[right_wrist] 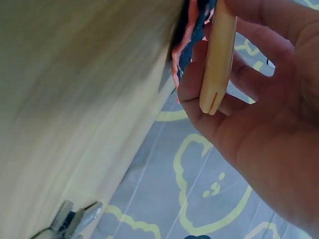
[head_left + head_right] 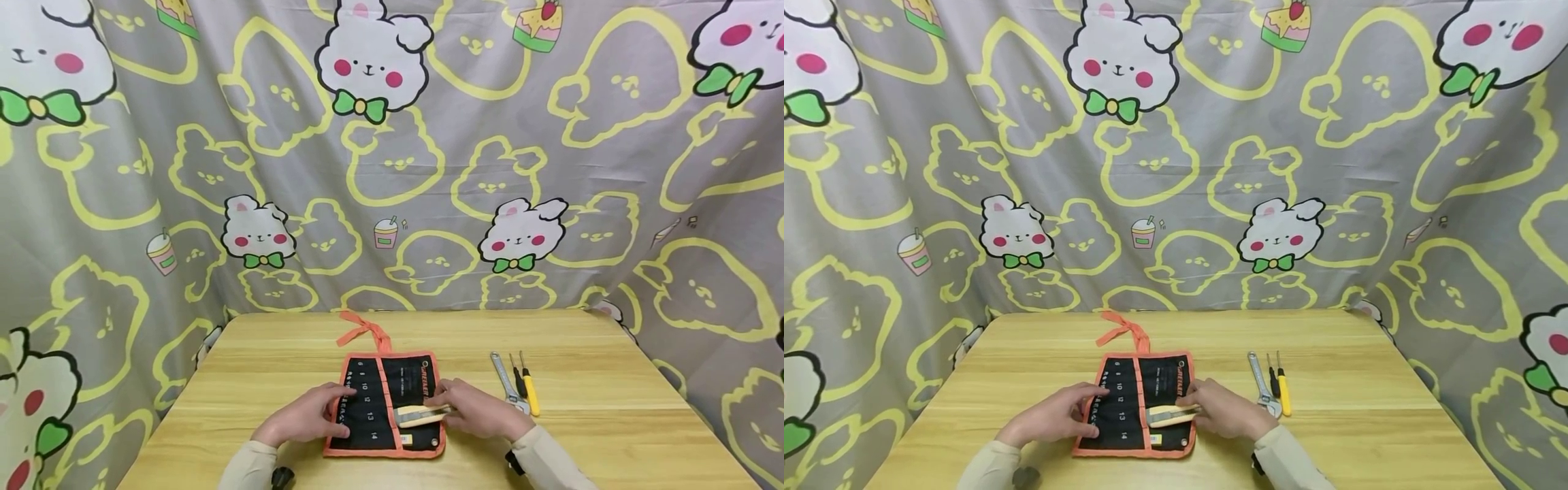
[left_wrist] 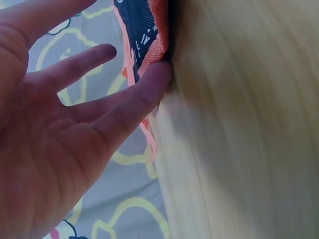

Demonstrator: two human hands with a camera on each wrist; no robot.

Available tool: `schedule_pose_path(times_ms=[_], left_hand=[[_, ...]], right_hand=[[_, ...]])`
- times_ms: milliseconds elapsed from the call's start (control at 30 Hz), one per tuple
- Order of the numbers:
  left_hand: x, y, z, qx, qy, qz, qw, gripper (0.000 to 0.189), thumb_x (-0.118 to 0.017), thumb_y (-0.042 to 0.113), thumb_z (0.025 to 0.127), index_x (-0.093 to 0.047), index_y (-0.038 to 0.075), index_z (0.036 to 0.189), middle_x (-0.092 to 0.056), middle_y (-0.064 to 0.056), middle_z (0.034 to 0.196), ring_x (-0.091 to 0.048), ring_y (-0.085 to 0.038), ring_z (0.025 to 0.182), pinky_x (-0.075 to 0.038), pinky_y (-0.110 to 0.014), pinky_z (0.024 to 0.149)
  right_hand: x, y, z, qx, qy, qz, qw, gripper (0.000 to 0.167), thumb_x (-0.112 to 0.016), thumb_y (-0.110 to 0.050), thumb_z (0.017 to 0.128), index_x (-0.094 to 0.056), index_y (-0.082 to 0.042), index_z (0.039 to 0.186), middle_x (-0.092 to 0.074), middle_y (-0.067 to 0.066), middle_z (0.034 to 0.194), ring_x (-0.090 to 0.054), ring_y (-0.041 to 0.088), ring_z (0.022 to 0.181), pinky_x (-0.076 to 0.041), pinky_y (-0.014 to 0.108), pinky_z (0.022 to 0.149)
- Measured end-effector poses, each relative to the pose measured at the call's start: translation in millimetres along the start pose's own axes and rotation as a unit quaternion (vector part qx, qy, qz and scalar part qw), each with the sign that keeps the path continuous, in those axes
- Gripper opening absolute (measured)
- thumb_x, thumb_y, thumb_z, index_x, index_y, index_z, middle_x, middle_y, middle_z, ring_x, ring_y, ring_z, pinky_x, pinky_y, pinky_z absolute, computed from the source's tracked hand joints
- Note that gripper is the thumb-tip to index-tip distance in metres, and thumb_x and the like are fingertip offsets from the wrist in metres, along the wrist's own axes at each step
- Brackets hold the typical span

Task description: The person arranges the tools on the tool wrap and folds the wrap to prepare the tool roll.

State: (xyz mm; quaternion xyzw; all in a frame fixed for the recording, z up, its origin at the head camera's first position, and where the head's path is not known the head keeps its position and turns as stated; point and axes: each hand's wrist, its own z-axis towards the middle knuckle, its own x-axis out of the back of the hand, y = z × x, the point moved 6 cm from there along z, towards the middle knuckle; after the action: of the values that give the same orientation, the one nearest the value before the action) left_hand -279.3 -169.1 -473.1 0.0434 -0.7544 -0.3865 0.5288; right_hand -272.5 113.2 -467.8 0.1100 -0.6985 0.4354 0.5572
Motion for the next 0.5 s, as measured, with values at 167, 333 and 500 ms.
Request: schedule_pose_path(times_ms=[167,333,500], left_hand=[[-0.3,-0.5,0.4,-0.003,-0.003,-0.020,0.9998,0.069,-0.086,0.027,0.083,-0.058,0.005,0.142,-0.056,-0.018,0.143,-0.055,-0.031,0.125,-0.050,-0.053,0.100],[-1.2,-1.4,0.8,-0.002,-0.005,-0.038,0.9993,0.071,-0.087,0.025,0.082,-0.057,0.004,0.143,-0.056,-0.018,0.145,-0.051,-0.039,0.134,-0.043,-0.064,0.108],[-1.9,-2.1,1.7,0.005,-0.005,-0.038,0.9992,0.072,-0.088,0.024,0.081,-0.057,0.005,0.142,-0.056,-0.018,0.145,-0.050,-0.040,0.135,-0.041,-0.065,0.110]], right_hand=[[-2.0,-4.0,0.9,0.022,0.007,-0.021,0.9995,0.040,-0.070,-0.004,0.095,-0.069,-0.014,0.133,-0.065,-0.002,0.122,-0.056,0.007,0.101,-0.053,0.025,0.083],[-3.9,-6.7,1.8,0.029,0.015,-0.024,0.9992,0.039,-0.071,-0.003,0.094,-0.070,-0.012,0.132,-0.066,-0.001,0.120,-0.059,0.008,0.102,-0.055,0.025,0.086],[-6.3,-8.2,3.0,0.017,0.012,-0.020,0.9996,0.039,-0.071,-0.004,0.094,-0.070,-0.012,0.132,-0.067,-0.001,0.117,-0.061,0.007,0.101,-0.056,0.024,0.084]])
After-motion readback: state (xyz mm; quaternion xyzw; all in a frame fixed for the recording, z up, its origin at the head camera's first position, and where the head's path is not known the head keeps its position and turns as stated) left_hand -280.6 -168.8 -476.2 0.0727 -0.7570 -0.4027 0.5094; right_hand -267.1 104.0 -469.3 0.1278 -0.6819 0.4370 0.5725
